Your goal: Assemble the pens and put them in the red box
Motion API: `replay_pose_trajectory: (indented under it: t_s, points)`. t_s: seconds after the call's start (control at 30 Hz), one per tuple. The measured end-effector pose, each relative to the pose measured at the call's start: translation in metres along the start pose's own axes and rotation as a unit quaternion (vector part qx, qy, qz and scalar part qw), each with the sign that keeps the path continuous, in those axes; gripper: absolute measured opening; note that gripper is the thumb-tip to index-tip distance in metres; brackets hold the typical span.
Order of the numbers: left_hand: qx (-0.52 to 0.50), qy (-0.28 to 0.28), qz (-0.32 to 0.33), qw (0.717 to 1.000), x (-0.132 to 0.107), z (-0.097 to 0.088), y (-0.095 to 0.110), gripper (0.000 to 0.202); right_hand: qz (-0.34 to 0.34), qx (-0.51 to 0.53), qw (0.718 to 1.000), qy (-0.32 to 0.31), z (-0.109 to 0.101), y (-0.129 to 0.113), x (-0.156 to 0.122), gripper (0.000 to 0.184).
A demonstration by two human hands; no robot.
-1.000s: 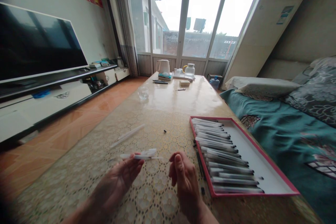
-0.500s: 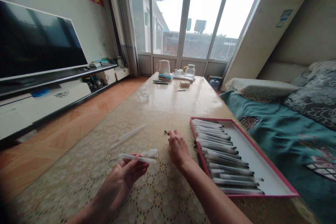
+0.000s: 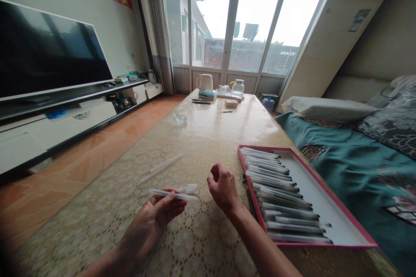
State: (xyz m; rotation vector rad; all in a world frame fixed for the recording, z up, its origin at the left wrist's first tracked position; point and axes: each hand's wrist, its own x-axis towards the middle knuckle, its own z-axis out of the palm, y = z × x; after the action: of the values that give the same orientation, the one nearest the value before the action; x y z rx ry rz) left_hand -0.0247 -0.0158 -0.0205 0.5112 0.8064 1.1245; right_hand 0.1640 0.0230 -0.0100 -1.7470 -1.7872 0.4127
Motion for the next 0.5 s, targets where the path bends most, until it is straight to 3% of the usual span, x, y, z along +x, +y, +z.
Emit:
replay_pose_trajectory:
  t_s: [0.1, 0.17, 0.23, 0.5]
  points:
    - [-0.005, -0.008, -0.005, 1.000, -0.001, 0.000, -0.002, 0.008, 0.010, 0.094, 0.995, -0.026, -0.008, -0.006, -0.037, 0.010]
    - [-0.005, -0.011, -0.009, 1.000, -0.001, 0.000, -0.003, 0.007, 0.029, 0.266, 0.963, -0.038, -0.009, -0.010, -0.055, 0.004]
    - [-0.001, -0.017, -0.011, 1.000, 0.000, 0.001, -0.003, 0.007, 0.042, 0.363, 0.930, -0.038, -0.007, -0.013, -0.067, 0.005]
    - [0.023, -0.044, -0.017, 0.999, 0.000, -0.001, -0.004, 0.007, 0.038, 0.434, 0.899, -0.037, 0.007, -0.011, -0.072, 0.010]
